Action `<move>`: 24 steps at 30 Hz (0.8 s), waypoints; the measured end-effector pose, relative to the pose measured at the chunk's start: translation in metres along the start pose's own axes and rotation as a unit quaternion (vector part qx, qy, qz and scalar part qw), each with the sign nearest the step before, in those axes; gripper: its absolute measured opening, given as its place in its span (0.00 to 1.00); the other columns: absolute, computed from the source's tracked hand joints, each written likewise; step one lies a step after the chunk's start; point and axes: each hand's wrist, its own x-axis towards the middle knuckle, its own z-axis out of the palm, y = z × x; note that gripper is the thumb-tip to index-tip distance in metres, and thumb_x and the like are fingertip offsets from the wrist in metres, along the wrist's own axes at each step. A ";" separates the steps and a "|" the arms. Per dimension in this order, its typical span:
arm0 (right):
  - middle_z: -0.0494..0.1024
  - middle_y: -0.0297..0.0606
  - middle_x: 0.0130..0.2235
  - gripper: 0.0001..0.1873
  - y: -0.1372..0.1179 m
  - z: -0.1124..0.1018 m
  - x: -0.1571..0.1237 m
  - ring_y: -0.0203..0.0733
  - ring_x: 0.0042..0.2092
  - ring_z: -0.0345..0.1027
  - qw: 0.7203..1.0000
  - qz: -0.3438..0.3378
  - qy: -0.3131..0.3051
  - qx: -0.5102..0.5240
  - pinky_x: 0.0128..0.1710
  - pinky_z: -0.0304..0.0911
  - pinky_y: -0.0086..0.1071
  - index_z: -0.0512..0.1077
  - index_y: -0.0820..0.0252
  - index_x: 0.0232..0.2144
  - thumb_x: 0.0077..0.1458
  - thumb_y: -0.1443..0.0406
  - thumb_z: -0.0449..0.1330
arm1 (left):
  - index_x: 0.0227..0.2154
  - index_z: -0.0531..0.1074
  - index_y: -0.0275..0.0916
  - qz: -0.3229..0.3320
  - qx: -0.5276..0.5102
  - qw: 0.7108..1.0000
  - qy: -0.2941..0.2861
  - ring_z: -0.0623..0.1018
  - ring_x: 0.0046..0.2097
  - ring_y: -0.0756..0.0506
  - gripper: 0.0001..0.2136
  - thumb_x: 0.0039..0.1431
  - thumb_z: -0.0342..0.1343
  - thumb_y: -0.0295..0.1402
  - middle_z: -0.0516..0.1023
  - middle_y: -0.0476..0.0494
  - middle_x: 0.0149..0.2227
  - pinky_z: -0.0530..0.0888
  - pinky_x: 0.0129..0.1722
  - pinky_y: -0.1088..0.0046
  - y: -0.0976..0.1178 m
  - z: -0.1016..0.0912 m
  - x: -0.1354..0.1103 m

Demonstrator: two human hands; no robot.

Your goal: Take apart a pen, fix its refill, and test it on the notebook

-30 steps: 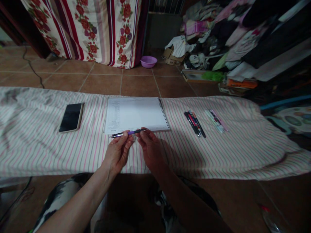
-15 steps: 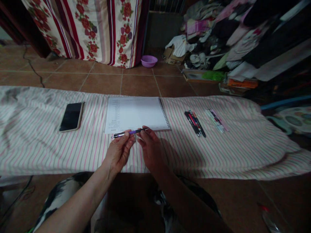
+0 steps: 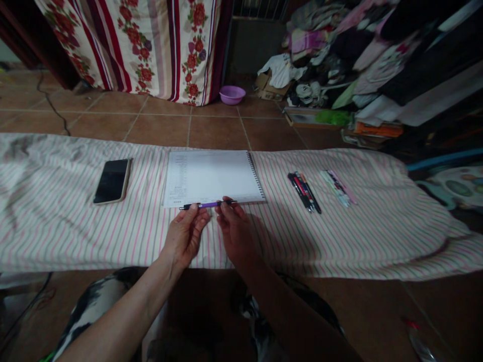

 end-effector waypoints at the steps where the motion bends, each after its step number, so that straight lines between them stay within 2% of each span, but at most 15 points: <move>1: 0.76 0.34 0.35 0.11 0.000 0.000 0.000 0.35 0.35 0.71 1.000 -0.001 -0.001 -0.005 0.31 0.65 0.27 0.74 0.55 0.33 0.43 0.63 0.66 | 0.26 0.70 0.30 0.002 0.000 1.000 0.005 0.77 0.23 0.53 0.08 0.60 0.51 0.19 0.76 0.44 0.22 0.77 0.25 0.83 0.000 0.001 0.000; 8: 0.77 0.34 0.35 0.12 0.000 0.002 -0.003 0.36 0.35 0.71 0.999 -0.004 -0.021 -0.044 0.32 0.64 0.28 0.75 0.55 0.34 0.44 0.61 0.65 | 0.26 0.71 0.29 0.012 0.022 1.000 0.012 0.77 0.22 0.53 0.08 0.59 0.51 0.18 0.76 0.44 0.21 0.76 0.24 0.85 -0.001 0.002 -0.001; 16: 0.77 0.35 0.33 0.10 0.000 0.001 -0.003 0.38 0.35 0.71 0.997 -0.025 -0.009 -0.070 0.31 0.65 0.28 0.75 0.56 0.32 0.43 0.61 0.66 | 0.23 0.72 0.29 0.017 0.041 0.999 0.025 0.77 0.22 0.53 0.10 0.58 0.51 0.17 0.76 0.44 0.20 0.76 0.24 0.85 0.000 0.006 -0.003; 24: 0.76 0.31 0.30 0.11 0.004 0.000 0.000 0.35 0.33 0.70 0.999 -0.013 -0.006 -0.052 0.31 0.64 0.28 0.74 0.56 0.31 0.42 0.61 0.67 | 0.23 0.72 0.29 0.025 0.044 0.998 0.025 0.77 0.22 0.54 0.10 0.58 0.52 0.17 0.76 0.44 0.20 0.76 0.23 0.86 -0.001 0.006 -0.003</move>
